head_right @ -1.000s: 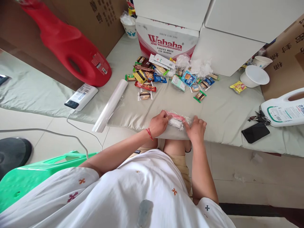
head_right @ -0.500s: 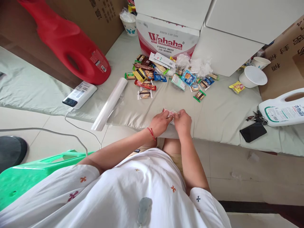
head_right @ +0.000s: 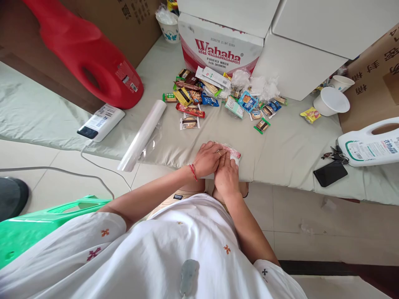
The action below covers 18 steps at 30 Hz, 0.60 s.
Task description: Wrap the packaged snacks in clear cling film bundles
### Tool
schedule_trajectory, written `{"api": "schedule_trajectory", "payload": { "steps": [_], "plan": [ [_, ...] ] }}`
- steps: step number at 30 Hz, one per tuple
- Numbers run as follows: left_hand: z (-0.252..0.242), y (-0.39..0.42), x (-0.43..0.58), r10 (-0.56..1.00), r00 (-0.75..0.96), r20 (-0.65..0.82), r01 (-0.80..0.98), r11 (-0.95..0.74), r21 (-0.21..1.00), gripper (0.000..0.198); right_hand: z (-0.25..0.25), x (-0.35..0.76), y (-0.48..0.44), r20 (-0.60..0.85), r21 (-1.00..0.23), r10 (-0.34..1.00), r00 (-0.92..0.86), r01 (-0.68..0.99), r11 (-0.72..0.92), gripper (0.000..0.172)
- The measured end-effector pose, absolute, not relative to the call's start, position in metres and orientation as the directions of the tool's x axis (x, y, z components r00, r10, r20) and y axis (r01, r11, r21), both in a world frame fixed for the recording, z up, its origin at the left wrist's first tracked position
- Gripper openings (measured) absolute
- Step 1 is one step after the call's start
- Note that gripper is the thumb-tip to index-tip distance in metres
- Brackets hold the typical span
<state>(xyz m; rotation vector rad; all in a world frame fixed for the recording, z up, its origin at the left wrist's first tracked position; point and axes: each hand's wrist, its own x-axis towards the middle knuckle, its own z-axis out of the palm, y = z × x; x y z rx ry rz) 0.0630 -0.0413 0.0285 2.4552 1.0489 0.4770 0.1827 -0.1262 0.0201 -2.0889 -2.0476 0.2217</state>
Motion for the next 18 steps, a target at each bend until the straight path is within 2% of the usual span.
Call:
{"api": "schedule_trajectory", "payload": {
  "steps": [2,5,7,8,10,12,14,18],
  "plan": [
    [0.025,-0.041,0.06,0.684,0.707,0.179,0.554,-0.693,0.462,0.045,0.018,0.19,-0.126,0.072,-0.362,0.997,-0.013,0.931,0.038,0.066],
    [0.021,-0.039,0.054,0.605,0.777,0.176,0.481,-0.75,0.454,0.057,0.02,0.211,-0.13,0.09,-0.594,0.995,-0.044,0.8,0.089,0.078],
    [0.021,-0.039,0.051,0.588,0.795,0.152,0.478,-0.761,0.439,0.061,0.024,0.228,-0.136,0.109,-0.684,0.994,0.01,0.726,0.067,0.074],
    [0.022,-0.039,0.051,0.582,0.801,0.139,0.484,-0.767,0.421,0.061,0.027,0.236,-0.138,0.139,-0.684,0.989,0.05,0.727,0.059,0.068],
    [0.022,-0.041,0.053,0.575,0.808,0.127,0.499,-0.784,0.37,0.056,0.03,0.249,-0.141,0.224,-0.595,0.972,0.073,0.8,0.077,0.055],
    [0.02,-0.045,0.058,0.578,0.804,0.141,0.518,-0.797,0.312,0.052,0.03,0.256,-0.141,0.254,-0.452,0.967,-0.022,0.881,0.139,0.048],
    [0.015,-0.049,0.065,0.593,0.789,0.164,0.541,-0.796,0.272,0.05,0.024,0.256,-0.138,0.228,-0.36,0.966,-0.121,0.911,0.199,0.048],
    [0.002,-0.054,0.077,0.61,0.764,0.209,0.557,-0.788,0.263,0.049,0.008,0.248,-0.129,0.243,-0.349,0.966,-0.086,0.922,0.17,0.046]
  ]
}}
